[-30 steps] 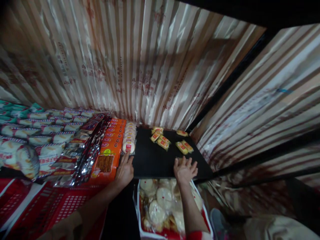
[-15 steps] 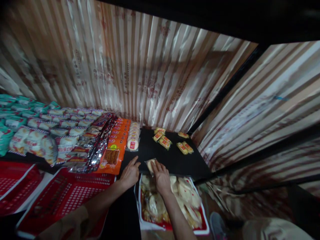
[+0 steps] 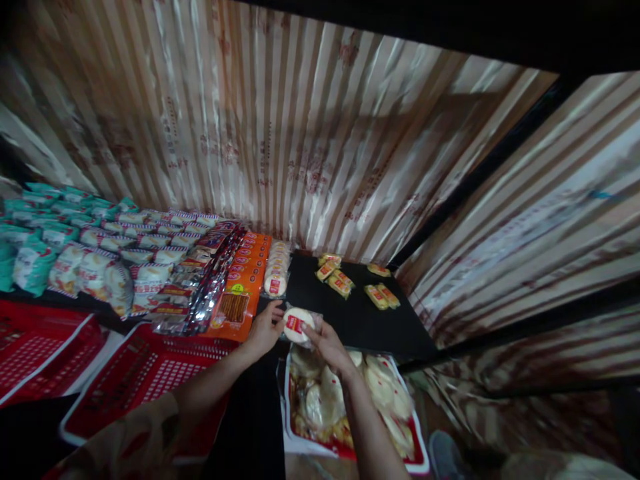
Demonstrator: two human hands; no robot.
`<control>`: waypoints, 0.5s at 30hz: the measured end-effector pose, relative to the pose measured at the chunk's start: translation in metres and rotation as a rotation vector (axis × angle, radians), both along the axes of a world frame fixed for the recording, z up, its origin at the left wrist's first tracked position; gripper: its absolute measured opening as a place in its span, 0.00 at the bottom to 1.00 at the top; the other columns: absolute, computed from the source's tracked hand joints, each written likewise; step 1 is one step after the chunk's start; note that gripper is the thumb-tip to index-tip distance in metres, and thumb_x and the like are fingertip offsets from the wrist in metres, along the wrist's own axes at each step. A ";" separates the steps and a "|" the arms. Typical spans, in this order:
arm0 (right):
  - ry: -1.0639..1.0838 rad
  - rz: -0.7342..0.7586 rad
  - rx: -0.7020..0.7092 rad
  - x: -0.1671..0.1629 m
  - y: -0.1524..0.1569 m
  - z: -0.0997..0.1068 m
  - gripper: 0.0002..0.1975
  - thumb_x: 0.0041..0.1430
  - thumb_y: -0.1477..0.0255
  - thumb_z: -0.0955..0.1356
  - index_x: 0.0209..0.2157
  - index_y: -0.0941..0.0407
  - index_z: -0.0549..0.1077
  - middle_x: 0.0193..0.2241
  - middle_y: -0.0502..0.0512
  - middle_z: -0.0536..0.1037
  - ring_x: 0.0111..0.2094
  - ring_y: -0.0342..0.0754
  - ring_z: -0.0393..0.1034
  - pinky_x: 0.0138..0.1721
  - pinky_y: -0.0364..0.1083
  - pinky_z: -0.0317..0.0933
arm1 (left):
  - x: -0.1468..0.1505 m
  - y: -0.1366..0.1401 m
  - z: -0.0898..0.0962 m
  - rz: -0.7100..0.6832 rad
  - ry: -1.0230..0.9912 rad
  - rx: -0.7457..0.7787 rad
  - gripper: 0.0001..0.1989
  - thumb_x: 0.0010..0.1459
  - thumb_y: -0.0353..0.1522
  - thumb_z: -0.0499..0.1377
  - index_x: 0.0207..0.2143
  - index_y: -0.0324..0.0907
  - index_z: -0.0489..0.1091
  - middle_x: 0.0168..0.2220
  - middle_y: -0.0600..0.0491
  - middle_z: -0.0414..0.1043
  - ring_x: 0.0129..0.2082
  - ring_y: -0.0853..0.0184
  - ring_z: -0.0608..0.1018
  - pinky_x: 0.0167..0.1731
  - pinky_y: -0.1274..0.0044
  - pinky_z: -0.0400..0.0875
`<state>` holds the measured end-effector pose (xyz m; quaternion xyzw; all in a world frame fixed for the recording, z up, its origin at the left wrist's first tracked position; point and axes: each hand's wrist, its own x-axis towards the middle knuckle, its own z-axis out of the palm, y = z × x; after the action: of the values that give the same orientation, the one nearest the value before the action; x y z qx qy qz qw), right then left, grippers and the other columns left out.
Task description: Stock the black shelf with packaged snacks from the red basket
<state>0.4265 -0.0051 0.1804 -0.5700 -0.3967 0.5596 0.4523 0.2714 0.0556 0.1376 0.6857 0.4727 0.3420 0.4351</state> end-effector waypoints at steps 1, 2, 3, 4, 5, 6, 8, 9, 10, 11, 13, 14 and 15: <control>0.034 -0.035 0.001 0.000 0.002 -0.002 0.28 0.42 0.55 0.74 0.42 0.56 0.72 0.30 0.53 0.79 0.29 0.49 0.74 0.34 0.48 0.67 | -0.001 0.002 -0.001 0.003 -0.020 -0.037 0.24 0.54 0.25 0.55 0.55 0.40 0.61 0.39 0.50 0.75 0.35 0.70 0.77 0.43 0.73 0.73; 0.057 -0.065 0.006 0.000 0.004 -0.005 0.28 0.41 0.55 0.75 0.42 0.56 0.72 0.30 0.53 0.79 0.29 0.49 0.74 0.34 0.47 0.67 | -0.001 0.003 -0.002 0.005 -0.051 -0.096 0.24 0.53 0.25 0.56 0.54 0.41 0.62 0.37 0.52 0.75 0.33 0.71 0.76 0.41 0.75 0.73; 0.069 -0.095 0.012 0.000 0.006 -0.007 0.28 0.40 0.56 0.75 0.41 0.56 0.72 0.31 0.52 0.79 0.29 0.48 0.73 0.34 0.47 0.66 | -0.001 0.004 -0.002 0.010 -0.092 -0.174 0.24 0.52 0.25 0.57 0.53 0.42 0.63 0.34 0.54 0.74 0.31 0.72 0.76 0.38 0.77 0.73; 0.068 -0.128 0.015 0.000 0.008 -0.010 0.28 0.39 0.57 0.76 0.40 0.56 0.72 0.30 0.52 0.79 0.29 0.47 0.73 0.33 0.45 0.66 | -0.001 0.004 -0.002 0.019 -0.135 -0.259 0.22 0.52 0.25 0.58 0.51 0.42 0.65 0.31 0.56 0.73 0.28 0.73 0.75 0.34 0.79 0.73; 0.059 -0.165 0.015 -0.001 0.010 -0.013 0.27 0.38 0.58 0.76 0.39 0.57 0.72 0.29 0.51 0.79 0.28 0.45 0.72 0.32 0.44 0.65 | -0.001 0.004 -0.002 0.032 -0.173 -0.343 0.19 0.52 0.24 0.58 0.48 0.42 0.67 0.28 0.57 0.72 0.26 0.74 0.74 0.30 0.81 0.72; 0.050 -0.210 0.014 -0.002 0.012 -0.016 0.26 0.37 0.58 0.77 0.37 0.57 0.73 0.27 0.50 0.79 0.26 0.44 0.71 0.30 0.42 0.64 | 0.000 0.003 -0.001 0.051 -0.200 -0.414 0.16 0.51 0.24 0.59 0.44 0.40 0.69 0.27 0.58 0.71 0.23 0.75 0.73 0.26 0.83 0.70; 0.063 -0.304 0.014 -0.008 0.014 -0.022 0.25 0.34 0.59 0.78 0.34 0.58 0.73 0.25 0.49 0.78 0.24 0.42 0.69 0.26 0.40 0.61 | 0.003 -0.001 0.000 0.096 -0.220 -0.496 0.09 0.51 0.24 0.59 0.37 0.38 0.69 0.24 0.58 0.69 0.21 0.76 0.71 0.21 0.85 0.67; 0.089 -0.343 0.023 -0.012 0.014 -0.026 0.24 0.33 0.60 0.78 0.32 0.58 0.73 0.24 0.49 0.78 0.23 0.41 0.69 0.25 0.40 0.60 | 0.004 -0.003 0.000 0.121 -0.224 -0.516 0.07 0.51 0.23 0.59 0.35 0.37 0.69 0.23 0.58 0.68 0.20 0.76 0.71 0.20 0.85 0.66; 0.126 -0.375 0.037 -0.016 0.015 -0.029 0.24 0.33 0.60 0.78 0.31 0.58 0.74 0.24 0.50 0.78 0.23 0.42 0.69 0.26 0.40 0.61 | 0.006 -0.005 0.000 0.148 -0.234 -0.544 0.06 0.51 0.23 0.59 0.34 0.37 0.68 0.22 0.59 0.68 0.19 0.76 0.71 0.20 0.85 0.66; 0.169 -0.403 0.055 -0.021 0.015 -0.032 0.23 0.33 0.61 0.78 0.31 0.58 0.74 0.25 0.50 0.78 0.24 0.43 0.70 0.26 0.41 0.62 | 0.007 -0.007 0.000 0.175 -0.246 -0.577 0.06 0.51 0.23 0.60 0.33 0.37 0.68 0.22 0.59 0.67 0.19 0.76 0.71 0.20 0.85 0.66; 0.231 -0.451 0.081 -0.029 0.017 -0.036 0.22 0.32 0.62 0.78 0.31 0.57 0.74 0.25 0.51 0.79 0.25 0.45 0.71 0.29 0.43 0.64 | 0.010 -0.009 -0.001 0.219 -0.274 -0.648 0.05 0.51 0.22 0.60 0.31 0.36 0.67 0.21 0.58 0.68 0.18 0.76 0.72 0.20 0.83 0.68; 0.246 -0.473 0.089 -0.032 0.019 -0.038 0.22 0.32 0.63 0.78 0.31 0.57 0.74 0.25 0.51 0.79 0.26 0.45 0.72 0.29 0.43 0.64 | 0.010 -0.009 -0.002 0.236 -0.288 -0.680 0.05 0.51 0.22 0.60 0.30 0.37 0.66 0.20 0.58 0.68 0.18 0.75 0.72 0.21 0.83 0.69; 0.249 -0.487 0.094 -0.034 0.022 -0.040 0.22 0.32 0.63 0.78 0.31 0.57 0.74 0.25 0.51 0.79 0.26 0.45 0.72 0.30 0.44 0.65 | 0.011 -0.009 -0.002 0.252 -0.301 -0.706 0.05 0.51 0.22 0.60 0.29 0.37 0.66 0.20 0.58 0.68 0.18 0.75 0.72 0.22 0.82 0.70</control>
<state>0.3924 0.0166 0.1406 -0.5538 -0.2148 0.4812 0.6447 0.2820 0.0462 0.1356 0.3731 0.5726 0.3060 0.6628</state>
